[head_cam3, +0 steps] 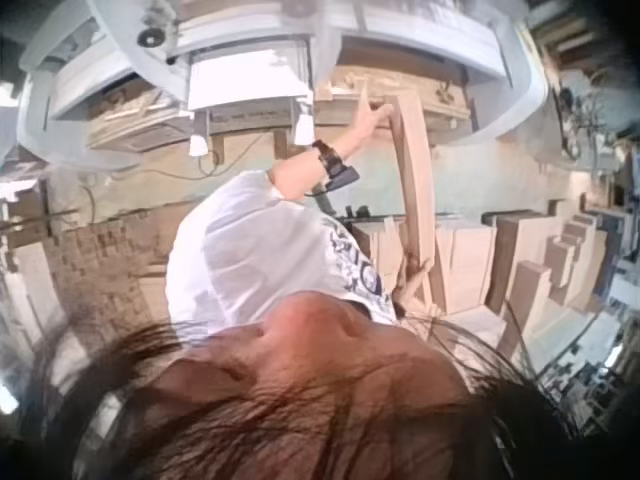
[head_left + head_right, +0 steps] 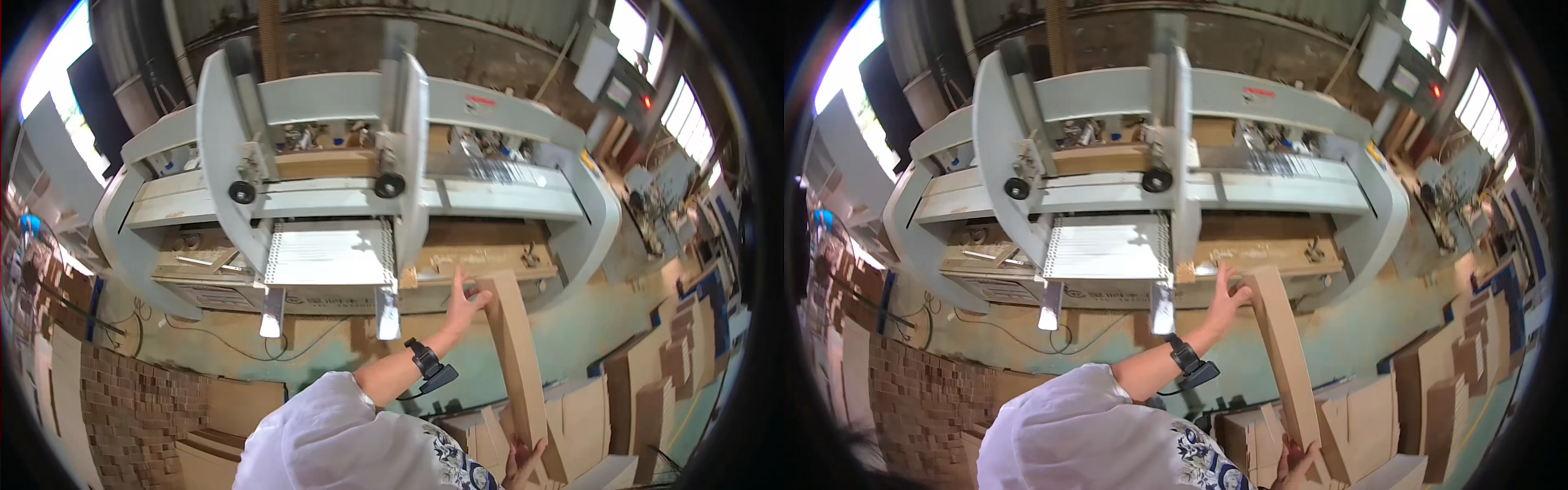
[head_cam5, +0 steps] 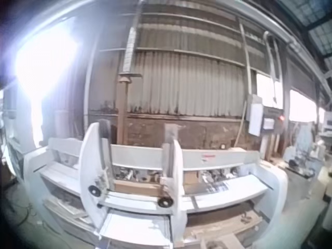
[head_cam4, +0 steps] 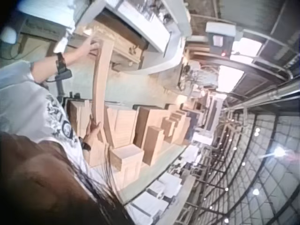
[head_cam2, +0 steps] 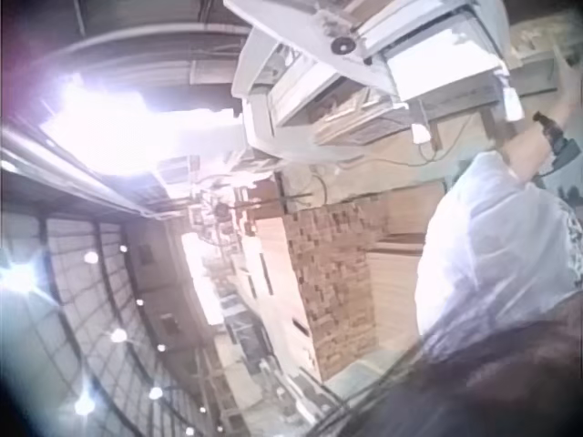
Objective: Operating a woodworking machine to process and stack wooden planks.
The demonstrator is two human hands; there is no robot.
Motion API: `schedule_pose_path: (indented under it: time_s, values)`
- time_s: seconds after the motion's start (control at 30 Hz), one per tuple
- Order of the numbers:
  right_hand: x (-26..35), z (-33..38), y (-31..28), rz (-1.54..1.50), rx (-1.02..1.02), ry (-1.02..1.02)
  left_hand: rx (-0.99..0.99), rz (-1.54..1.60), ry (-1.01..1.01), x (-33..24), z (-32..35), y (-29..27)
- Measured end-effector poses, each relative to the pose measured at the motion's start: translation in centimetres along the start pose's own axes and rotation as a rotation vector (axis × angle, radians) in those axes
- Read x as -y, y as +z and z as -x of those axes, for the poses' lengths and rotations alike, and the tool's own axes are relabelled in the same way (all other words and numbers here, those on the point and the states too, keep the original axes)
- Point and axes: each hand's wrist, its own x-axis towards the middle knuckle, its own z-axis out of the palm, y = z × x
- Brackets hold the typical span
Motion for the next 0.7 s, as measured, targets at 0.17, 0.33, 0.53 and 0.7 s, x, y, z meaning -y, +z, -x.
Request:
schedule_pose_path:
  time_s: [0.17,0.33,0.53,0.7]
  values:
    - [-5.1,-4.0,19.4,-0.088,0.136,-0.126,0.306,0.003,0.184,-5.3,-0.7,-5.6]
    - [-5.3,-7.8,30.8,0.041,0.242,-0.098,0.148,0.128,0.194,-14.1,0.2,-8.7]
    - [-4.7,-11.0,42.1,0.098,0.430,-0.115,-0.053,0.439,0.399,-22.5,-4.0,-12.1]
    - [-2.8,-13.4,48.4,0.225,0.512,-0.192,-0.033,0.406,0.378,-27.2,-6.1,-13.9]
